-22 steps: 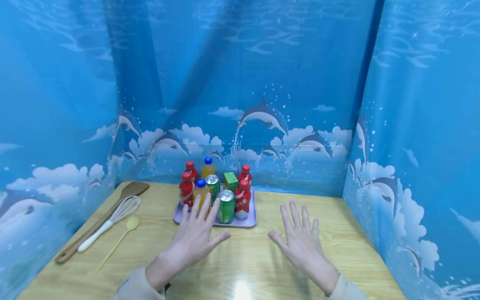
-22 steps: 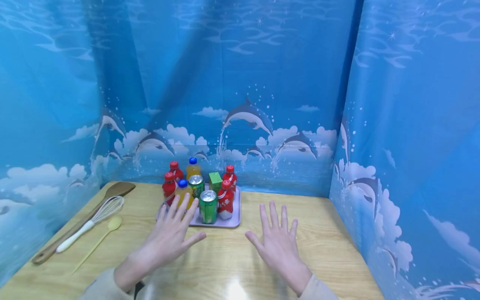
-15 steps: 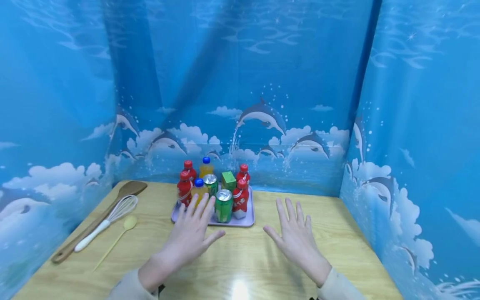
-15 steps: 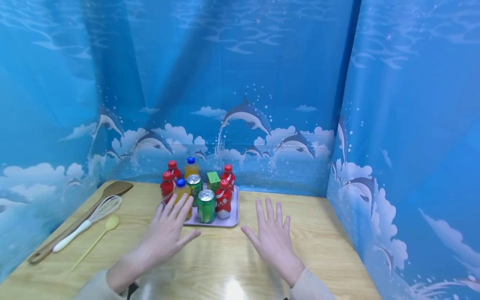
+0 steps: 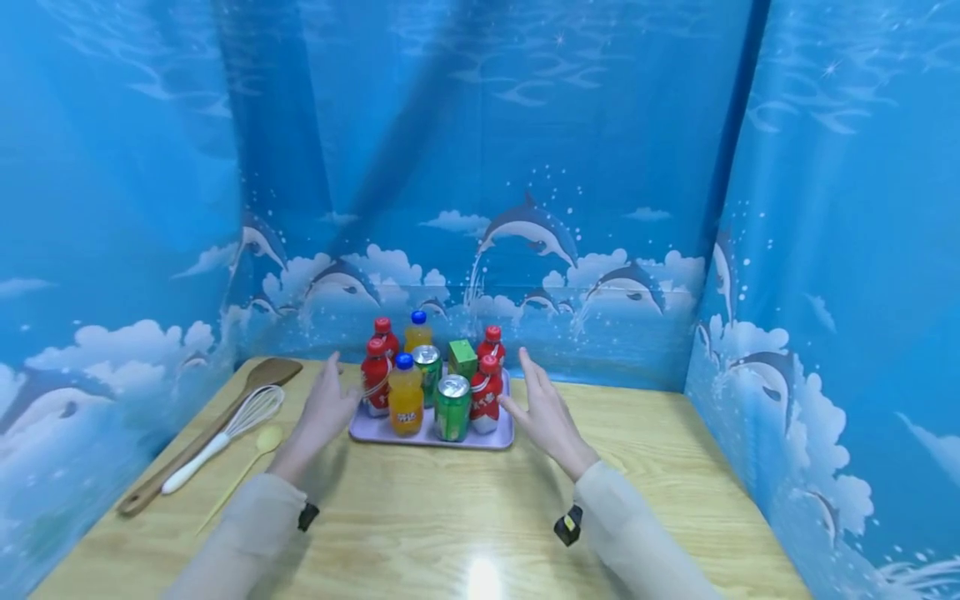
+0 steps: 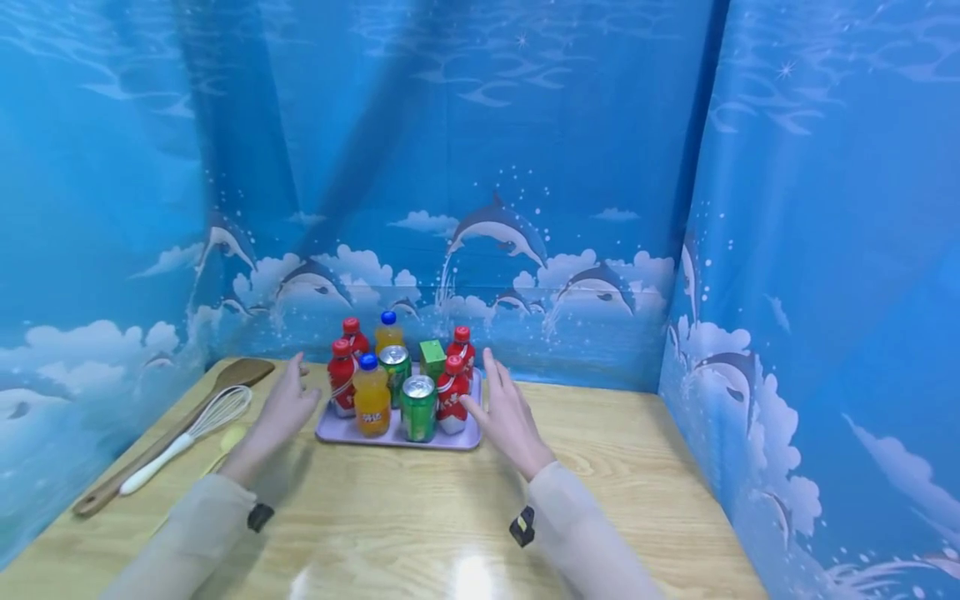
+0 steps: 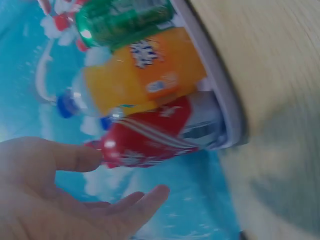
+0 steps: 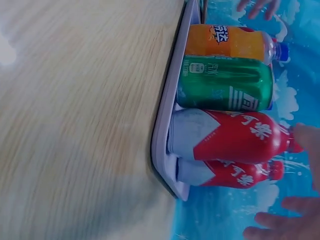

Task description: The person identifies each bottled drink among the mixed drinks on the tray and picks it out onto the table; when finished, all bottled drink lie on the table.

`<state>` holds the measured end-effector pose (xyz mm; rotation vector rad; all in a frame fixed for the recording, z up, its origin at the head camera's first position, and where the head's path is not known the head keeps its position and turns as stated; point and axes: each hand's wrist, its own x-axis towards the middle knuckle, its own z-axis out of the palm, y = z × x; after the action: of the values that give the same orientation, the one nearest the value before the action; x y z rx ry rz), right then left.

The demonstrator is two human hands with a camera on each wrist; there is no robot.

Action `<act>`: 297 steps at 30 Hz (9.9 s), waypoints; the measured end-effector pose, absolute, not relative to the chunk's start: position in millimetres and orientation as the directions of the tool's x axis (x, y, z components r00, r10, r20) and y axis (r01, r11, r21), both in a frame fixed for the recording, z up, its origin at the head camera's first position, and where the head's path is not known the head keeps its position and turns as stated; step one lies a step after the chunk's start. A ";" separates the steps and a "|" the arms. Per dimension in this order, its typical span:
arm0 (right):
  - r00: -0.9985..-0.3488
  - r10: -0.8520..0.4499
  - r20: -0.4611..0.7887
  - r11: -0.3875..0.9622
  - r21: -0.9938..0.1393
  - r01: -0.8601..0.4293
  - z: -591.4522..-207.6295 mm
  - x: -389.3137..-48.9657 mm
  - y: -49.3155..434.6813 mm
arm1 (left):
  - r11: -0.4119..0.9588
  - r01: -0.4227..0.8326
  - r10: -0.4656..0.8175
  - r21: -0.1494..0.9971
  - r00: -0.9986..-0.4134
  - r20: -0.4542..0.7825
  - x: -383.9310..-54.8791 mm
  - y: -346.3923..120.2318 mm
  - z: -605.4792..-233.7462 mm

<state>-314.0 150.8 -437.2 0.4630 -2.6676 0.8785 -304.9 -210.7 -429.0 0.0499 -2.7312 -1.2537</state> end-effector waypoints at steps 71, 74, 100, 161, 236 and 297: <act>-0.983 -0.153 0.096 0.114 -0.987 -0.114 -435.5 -355.4 156.0 | 0.589 -0.277 -0.055 0.759 -0.951 -0.303 -369.7 -236.9 -485.0; -0.987 -0.131 0.090 0.103 -0.989 -0.104 -431.3 -357.6 161.3 | 0.536 -0.318 -0.057 0.782 -0.938 -0.342 -367.1 -237.7 -482.0; -0.999 0.037 0.025 -0.087 -0.996 -0.028 -435.4 -398.6 180.8 | 0.528 -0.336 -0.090 0.780 -0.935 -0.342 -361.1 -233.8 -480.5; -0.854 0.275 0.442 0.502 -0.824 -0.265 -448.9 -407.1 188.3 | 0.494 -0.351 -0.070 0.795 -0.928 -0.366 -362.5 -235.1 -481.8; -0.963 0.034 0.267 0.429 -0.874 -0.227 -469.5 -413.5 121.4 | 0.492 -0.367 -0.057 0.790 -0.918 -0.391 -365.3 -238.1 -477.6; -0.996 -0.004 0.094 0.144 -0.985 -0.094 -400.1 -381.1 242.0 | 0.506 -0.350 -0.044 0.788 -0.923 -0.382 -362.8 -240.0 -479.5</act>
<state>-381.1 242.0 -400.1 0.0996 -2.3231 2.0086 -362.8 -240.0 -479.5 0.4044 -2.9901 -1.6939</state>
